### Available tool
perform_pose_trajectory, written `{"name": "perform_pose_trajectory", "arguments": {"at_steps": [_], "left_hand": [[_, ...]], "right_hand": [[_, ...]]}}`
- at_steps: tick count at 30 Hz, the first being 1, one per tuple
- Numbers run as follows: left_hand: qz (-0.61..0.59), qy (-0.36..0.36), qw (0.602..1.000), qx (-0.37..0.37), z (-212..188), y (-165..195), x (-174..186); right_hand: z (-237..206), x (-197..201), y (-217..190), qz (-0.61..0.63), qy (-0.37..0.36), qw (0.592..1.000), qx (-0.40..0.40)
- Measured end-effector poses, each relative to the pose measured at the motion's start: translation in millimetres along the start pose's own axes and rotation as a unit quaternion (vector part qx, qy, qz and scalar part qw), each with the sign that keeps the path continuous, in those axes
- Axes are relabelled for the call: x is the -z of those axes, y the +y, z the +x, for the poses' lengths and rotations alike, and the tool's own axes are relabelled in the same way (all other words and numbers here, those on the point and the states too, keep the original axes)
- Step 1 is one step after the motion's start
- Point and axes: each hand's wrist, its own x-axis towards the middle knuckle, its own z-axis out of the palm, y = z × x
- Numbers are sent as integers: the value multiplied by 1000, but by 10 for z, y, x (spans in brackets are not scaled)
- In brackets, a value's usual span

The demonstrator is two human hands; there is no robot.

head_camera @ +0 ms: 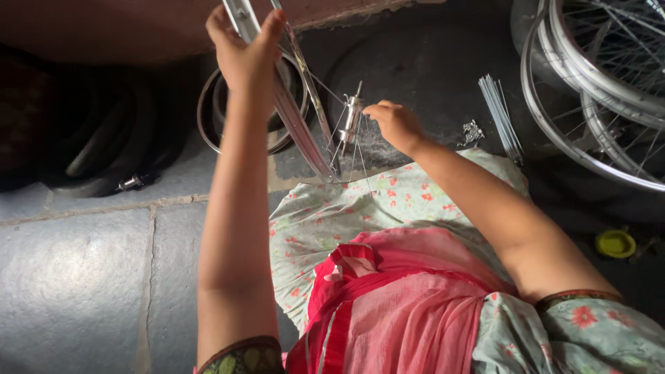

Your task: The person assembles a bicycle wheel by inserting spokes into the rim and hub, then tightening them by hand. The person rotates the wheel to access different sections and continues adding and securing spokes.

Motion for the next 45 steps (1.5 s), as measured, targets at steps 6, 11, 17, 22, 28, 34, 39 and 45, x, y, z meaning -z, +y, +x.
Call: {"name": "perform_pose_trajectory", "arguments": {"at_steps": [6,11,17,22,28,34,39,45], "left_hand": [[83,37,973,-213,-1478,-595,-236],[-16,-57,991,-120,-1795,-849,-193],[-119,-74,989,40,-1359,-286,-416],[-166,-94,977,98,-933,336,-524],[-176,-134,972,77,-1165,503,-344],[-109,-152,982,24,-1979,352,-162],[-139,-144,979,45,-2057,311,-169],[-109,-138,984,38,-2098,291,-171]], "right_hand": [[166,-122,25,83,-3,988,-129],[97,-186,129,381,-31,860,-338],[-216,-47,199,579,-40,714,-391],[-419,146,73,619,-29,658,-427],[-530,81,38,690,-7,586,-425],[-580,58,67,702,10,575,-421],[-487,145,-3,712,55,575,-399],[-330,106,-197,539,116,784,-287]]}}
